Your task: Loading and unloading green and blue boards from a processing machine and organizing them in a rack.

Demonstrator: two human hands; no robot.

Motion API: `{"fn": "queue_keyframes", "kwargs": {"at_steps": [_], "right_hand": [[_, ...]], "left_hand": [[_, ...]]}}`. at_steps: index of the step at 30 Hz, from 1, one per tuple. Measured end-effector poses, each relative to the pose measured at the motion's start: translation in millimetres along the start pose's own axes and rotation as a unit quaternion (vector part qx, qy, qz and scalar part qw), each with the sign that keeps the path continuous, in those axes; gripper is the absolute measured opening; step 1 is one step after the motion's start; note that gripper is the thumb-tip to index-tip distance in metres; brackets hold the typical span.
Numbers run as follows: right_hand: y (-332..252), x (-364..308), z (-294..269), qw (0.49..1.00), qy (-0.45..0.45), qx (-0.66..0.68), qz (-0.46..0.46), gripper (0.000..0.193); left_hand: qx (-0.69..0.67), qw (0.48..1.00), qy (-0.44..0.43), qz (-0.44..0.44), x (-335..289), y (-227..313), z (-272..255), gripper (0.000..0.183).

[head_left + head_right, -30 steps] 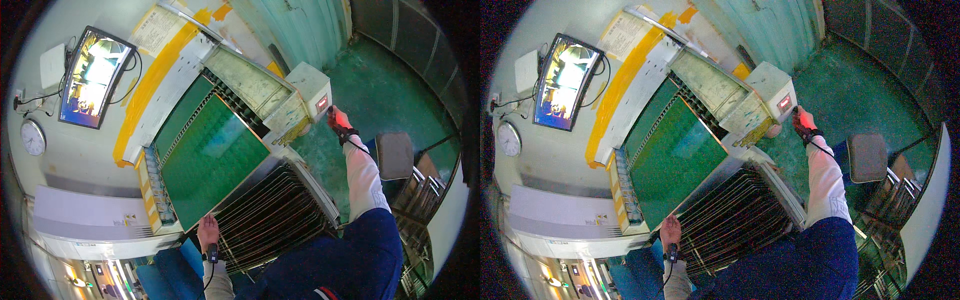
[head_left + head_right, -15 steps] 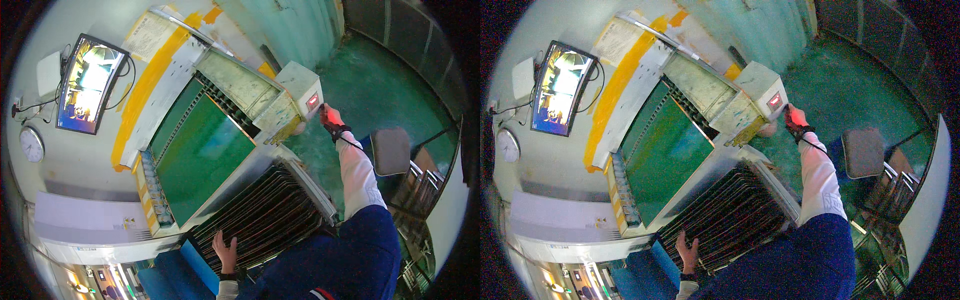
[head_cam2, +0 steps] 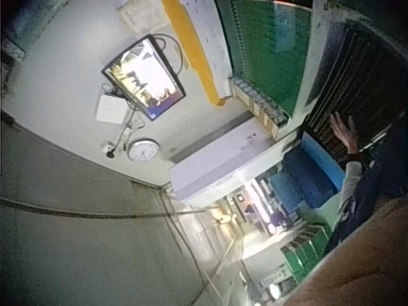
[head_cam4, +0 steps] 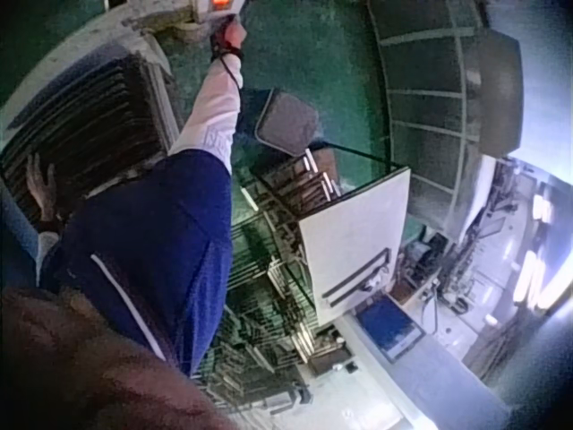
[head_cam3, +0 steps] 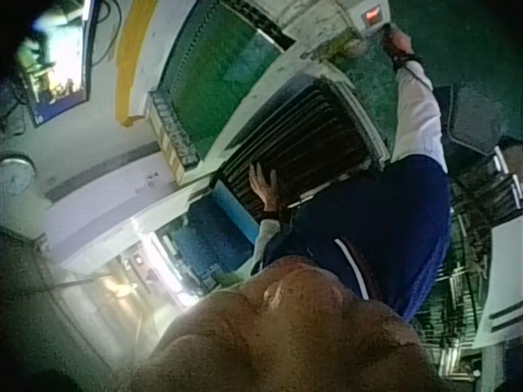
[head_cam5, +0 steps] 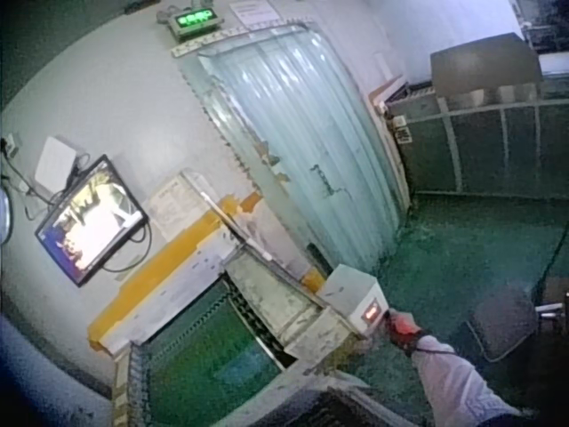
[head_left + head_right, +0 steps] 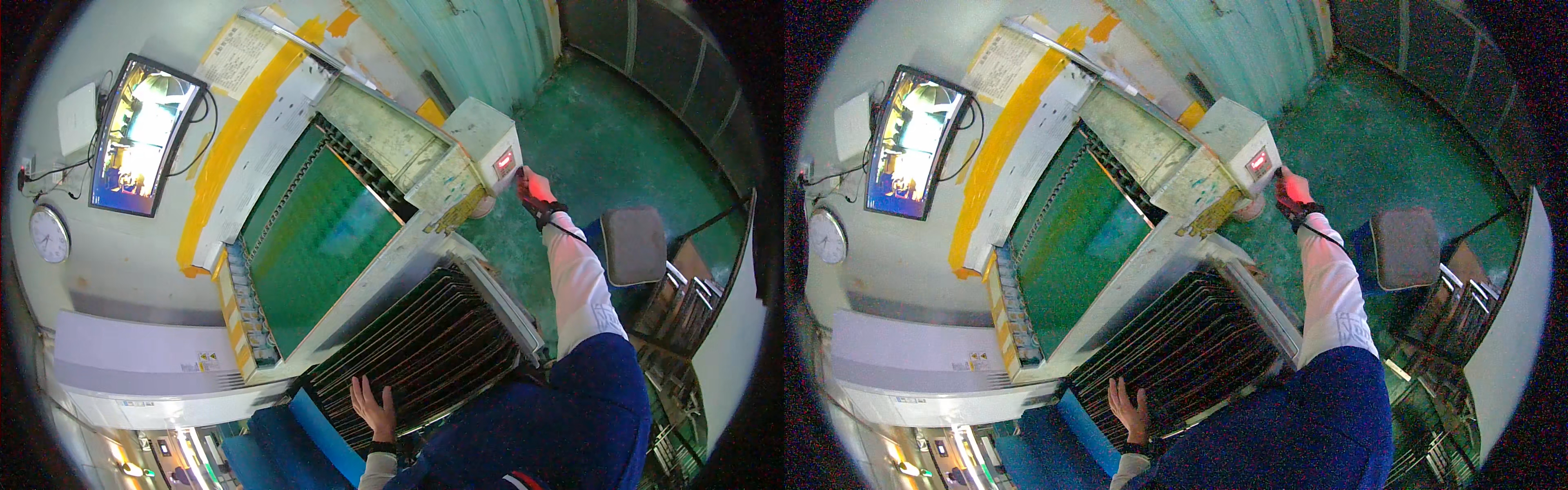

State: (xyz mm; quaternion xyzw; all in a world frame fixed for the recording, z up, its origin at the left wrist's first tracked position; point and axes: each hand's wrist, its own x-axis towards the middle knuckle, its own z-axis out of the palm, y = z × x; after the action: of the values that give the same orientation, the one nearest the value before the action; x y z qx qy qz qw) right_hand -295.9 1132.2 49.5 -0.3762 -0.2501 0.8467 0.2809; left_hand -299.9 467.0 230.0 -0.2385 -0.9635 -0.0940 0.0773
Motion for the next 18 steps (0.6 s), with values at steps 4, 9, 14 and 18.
{"fn": "queue_keyframes", "kwargs": {"at_steps": [4, 9, 14, 18], "right_hand": [[-1.0, -5.7, 2.3, 1.000, 0.001, -0.005, 0.001, 0.036], [1.1, 10.3, -1.8, 0.990, 0.058, -0.125, -0.027, 0.035], [6.7, 15.2, -1.2, 0.995, 0.032, -0.091, -0.019, 0.034], [4.7, 21.6, -11.6, 0.994, -0.008, -0.104, -0.018, 0.033]], "left_hand": [[0.006, 1.000, -0.002, -0.002, -2.2, -0.4, 0.2, 0.062], [0.007, 1.000, -0.006, -0.009, 1.1, 1.4, 0.0, 0.063], [0.010, 1.000, -0.002, -0.012, -1.7, 2.4, 0.1, 0.062], [0.002, 1.000, 0.005, -0.004, 1.9, 5.1, -0.2, 0.062]]}}
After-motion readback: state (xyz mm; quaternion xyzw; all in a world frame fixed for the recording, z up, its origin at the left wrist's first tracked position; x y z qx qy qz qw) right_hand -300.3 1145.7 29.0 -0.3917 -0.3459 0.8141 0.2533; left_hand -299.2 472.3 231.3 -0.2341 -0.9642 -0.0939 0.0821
